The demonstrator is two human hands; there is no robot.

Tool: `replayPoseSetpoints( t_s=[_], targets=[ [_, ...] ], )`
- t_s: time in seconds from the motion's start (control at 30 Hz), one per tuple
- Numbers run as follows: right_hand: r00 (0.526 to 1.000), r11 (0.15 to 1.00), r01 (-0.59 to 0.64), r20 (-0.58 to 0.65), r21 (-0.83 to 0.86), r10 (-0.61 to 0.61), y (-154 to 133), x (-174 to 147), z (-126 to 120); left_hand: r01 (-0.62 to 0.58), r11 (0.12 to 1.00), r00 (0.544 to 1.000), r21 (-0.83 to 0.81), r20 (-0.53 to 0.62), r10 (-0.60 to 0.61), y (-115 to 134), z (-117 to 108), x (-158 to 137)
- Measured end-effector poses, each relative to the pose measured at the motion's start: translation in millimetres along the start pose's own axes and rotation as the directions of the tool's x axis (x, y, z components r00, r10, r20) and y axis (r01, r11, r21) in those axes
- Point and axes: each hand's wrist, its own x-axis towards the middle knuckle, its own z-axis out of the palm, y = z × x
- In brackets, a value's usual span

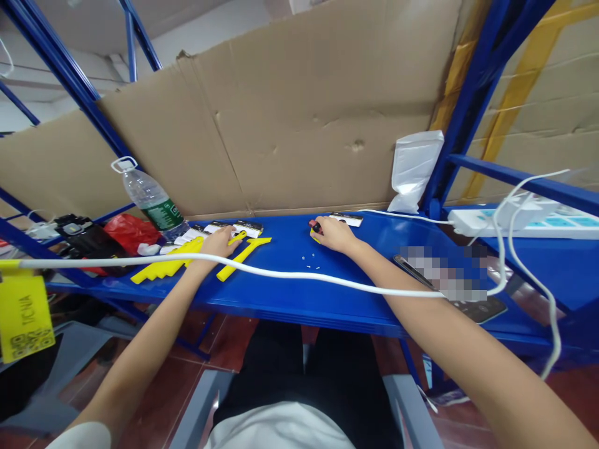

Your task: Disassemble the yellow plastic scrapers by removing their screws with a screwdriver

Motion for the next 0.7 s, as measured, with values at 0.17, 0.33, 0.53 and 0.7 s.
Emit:
replayPoseSetpoints(
  t_s=[0.17,0.33,0.53,0.7],
  targets=[
    [0.998,0.998,-0.058,0.01,0.018,0.058,-2,8,0,-0.015,0.998,0.991,-0.056,-0.137,0.007,12,-16,7],
    [0.997,0.996,-0.077,0.005,0.05,0.077,-10,17,0,-0.247,0.88,0.889,-0.407,-0.457,0.038,45,-33,26],
    [0.996,0.994,-0.074,0.05,0.077,0.071,-9,11,1,-0.293,0.393,0.929,-0.872,-0.356,-0.097,123,-32,55],
    [0.996,0.991,-0.082,0.048,0.102,0.078,-2,3,-2,-0.108,0.032,0.981,-0.994,-0.112,-0.158,176,-8,63]
  ],
)
